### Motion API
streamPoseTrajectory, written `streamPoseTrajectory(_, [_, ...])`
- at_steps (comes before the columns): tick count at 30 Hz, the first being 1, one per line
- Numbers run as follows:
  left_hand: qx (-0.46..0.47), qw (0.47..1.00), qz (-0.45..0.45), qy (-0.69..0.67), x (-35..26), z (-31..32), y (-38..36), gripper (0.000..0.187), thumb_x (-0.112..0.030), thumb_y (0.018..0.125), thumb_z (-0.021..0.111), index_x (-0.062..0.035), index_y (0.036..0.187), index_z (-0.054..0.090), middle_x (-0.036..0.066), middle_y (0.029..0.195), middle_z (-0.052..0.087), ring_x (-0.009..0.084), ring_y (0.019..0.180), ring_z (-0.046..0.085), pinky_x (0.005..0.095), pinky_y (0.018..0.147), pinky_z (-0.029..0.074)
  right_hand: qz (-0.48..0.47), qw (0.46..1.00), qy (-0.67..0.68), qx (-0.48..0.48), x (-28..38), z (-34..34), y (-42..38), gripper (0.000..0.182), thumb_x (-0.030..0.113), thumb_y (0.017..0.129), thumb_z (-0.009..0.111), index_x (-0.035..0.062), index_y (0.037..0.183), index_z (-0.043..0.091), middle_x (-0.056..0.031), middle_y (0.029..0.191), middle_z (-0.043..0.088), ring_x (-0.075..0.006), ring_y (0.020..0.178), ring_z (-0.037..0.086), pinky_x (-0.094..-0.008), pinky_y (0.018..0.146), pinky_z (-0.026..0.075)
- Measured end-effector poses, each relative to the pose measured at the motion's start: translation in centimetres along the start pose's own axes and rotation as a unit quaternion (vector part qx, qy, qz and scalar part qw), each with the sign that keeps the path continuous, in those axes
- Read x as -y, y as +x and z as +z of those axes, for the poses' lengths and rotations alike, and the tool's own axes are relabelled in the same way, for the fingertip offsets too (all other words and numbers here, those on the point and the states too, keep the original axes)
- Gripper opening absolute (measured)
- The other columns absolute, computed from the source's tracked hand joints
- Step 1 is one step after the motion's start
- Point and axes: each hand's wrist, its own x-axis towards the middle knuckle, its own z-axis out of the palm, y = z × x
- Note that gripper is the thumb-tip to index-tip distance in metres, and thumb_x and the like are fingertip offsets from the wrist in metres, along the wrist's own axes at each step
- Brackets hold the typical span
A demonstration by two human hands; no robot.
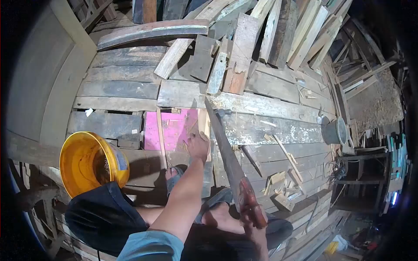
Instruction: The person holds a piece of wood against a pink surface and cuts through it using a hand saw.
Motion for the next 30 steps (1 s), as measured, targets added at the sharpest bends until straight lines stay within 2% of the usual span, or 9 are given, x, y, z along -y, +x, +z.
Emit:
streamPoseTrajectory(3, [0.000, 1.000, -0.004, 0.007, -0.1, 0.1, 0.0, 0.037, -0.030, 0.094, 0.040, -0.0007, 0.101, 0.062, 0.027, 0.101, 0.059, 0.0449, 0.094, 0.059, 0.0517, 0.079, 0.051, 0.015, 0.998, -0.066, -0.005, 0.3, -0.2, -0.3, 0.023, 0.017, 0.087, 0.065, 0.0003, 0.096, 0.052, -0.0026, 0.077, 0.054, -0.0083, 0.065, 0.050, -0.0253, 0.058, 0.044])
streamPoseTrajectory(4, [0.001, 1.000, -0.009, 0.011, -0.4, -0.2, -0.1, 0.037, -0.030, 0.094, 0.040, -0.0012, 0.102, 0.062, 0.027, 0.101, 0.059, 0.0446, 0.094, 0.059, 0.0513, 0.079, 0.051, 0.048, 0.999, 0.002, -0.019, 0.8, 0.2, -0.2, 0.024, 0.018, 0.087, 0.066, 0.0007, 0.095, 0.052, -0.0011, 0.073, 0.053, -0.0074, 0.063, 0.049, -0.0239, 0.056, 0.043])
streamPoseTrajectory(11, [-0.014, 0.999, 0.030, 0.017, 0.9, 1.6, 0.3, 0.038, -0.032, 0.096, 0.038, -0.0033, 0.104, 0.061, 0.023, 0.104, 0.060, 0.0429, 0.095, 0.059, 0.0494, 0.078, 0.051, 0.099, 0.992, 0.083, 0.008, 1.2, 0.4, -0.3, 0.027, 0.028, 0.092, 0.057, 0.0013, 0.097, 0.052, -0.0017, 0.075, 0.056, -0.0078, 0.063, 0.051, -0.0231, 0.057, 0.043])
streamPoseTrajectory(14, [0.026, 1.000, 0.006, 0.014, 0.0, 0.2, 0.1, 0.038, -0.032, 0.097, 0.036, -0.0035, 0.107, 0.059, 0.022, 0.107, 0.059, 0.0431, 0.097, 0.058, 0.0507, 0.082, 0.050, 0.072, 0.993, 0.088, 0.023, 0.8, 0.1, -0.2, 0.025, 0.026, 0.092, 0.054, 0.0012, 0.098, 0.052, -0.0025, 0.077, 0.057, -0.0082, 0.064, 0.053, -0.0234, 0.058, 0.044])
streamPoseTrajectory(20, [0.038, 0.999, -0.007, 0.033, 0.5, 1.6, 0.3, 0.037, -0.032, 0.097, 0.036, -0.0059, 0.112, 0.056, 0.020, 0.111, 0.058, 0.0421, 0.104, 0.055, 0.0583, 0.086, 0.045, 0.097, 0.994, 0.042, 0.017, -0.4, -0.4, -0.3, 0.028, 0.026, 0.090, 0.056, 0.0005, 0.100, 0.054, -0.0033, 0.079, 0.057, -0.0111, 0.070, 0.055, -0.0254, 0.064, 0.045])
streamPoseTrajectory(23, [0.066, 0.996, -0.050, 0.015, -1.0, -0.2, -0.1, 0.036, -0.032, 0.097, 0.037, -0.0071, 0.112, 0.057, 0.017, 0.116, 0.056, 0.0399, 0.112, 0.052, 0.0601, 0.089, 0.042, -0.009, 0.996, -0.070, 0.051, 1.1, 0.0, 0.1, 0.029, 0.027, 0.090, 0.055, 0.0006, 0.103, 0.054, -0.0040, 0.080, 0.057, -0.0121, 0.071, 0.055, -0.0260, 0.065, 0.045])
streamPoseTrajectory(26, [0.054, 0.995, -0.045, 0.069, -0.7, 0.5, -0.5, 0.035, -0.032, 0.097, 0.038, -0.0074, 0.113, 0.057, 0.016, 0.119, 0.053, 0.0381, 0.115, 0.049, 0.0590, 0.090, 0.041, 0.044, 0.997, 0.040, 0.056, 0.7, 0.5, -0.2, 0.024, 0.023, 0.094, 0.056, 0.0002, 0.098, 0.053, -0.0001, 0.073, 0.050, -0.0078, 0.060, 0.048, -0.0227, 0.053, 0.039])
streamPoseTrajectory(30, [0.026, 0.997, -0.064, 0.025, -1.6, -0.4, -0.9, 0.035, -0.031, 0.097, 0.038, -0.0073, 0.113, 0.058, 0.017, 0.114, 0.056, 0.0387, 0.111, 0.051, 0.0590, 0.088, 0.042, 0.108, 0.993, 0.044, 0.025, 1.1, 0.6, -0.4, 0.021, 0.021, 0.095, 0.056, 0.0008, 0.100, 0.054, -0.0009, 0.075, 0.051, -0.0081, 0.060, 0.048, -0.0231, 0.053, 0.038])
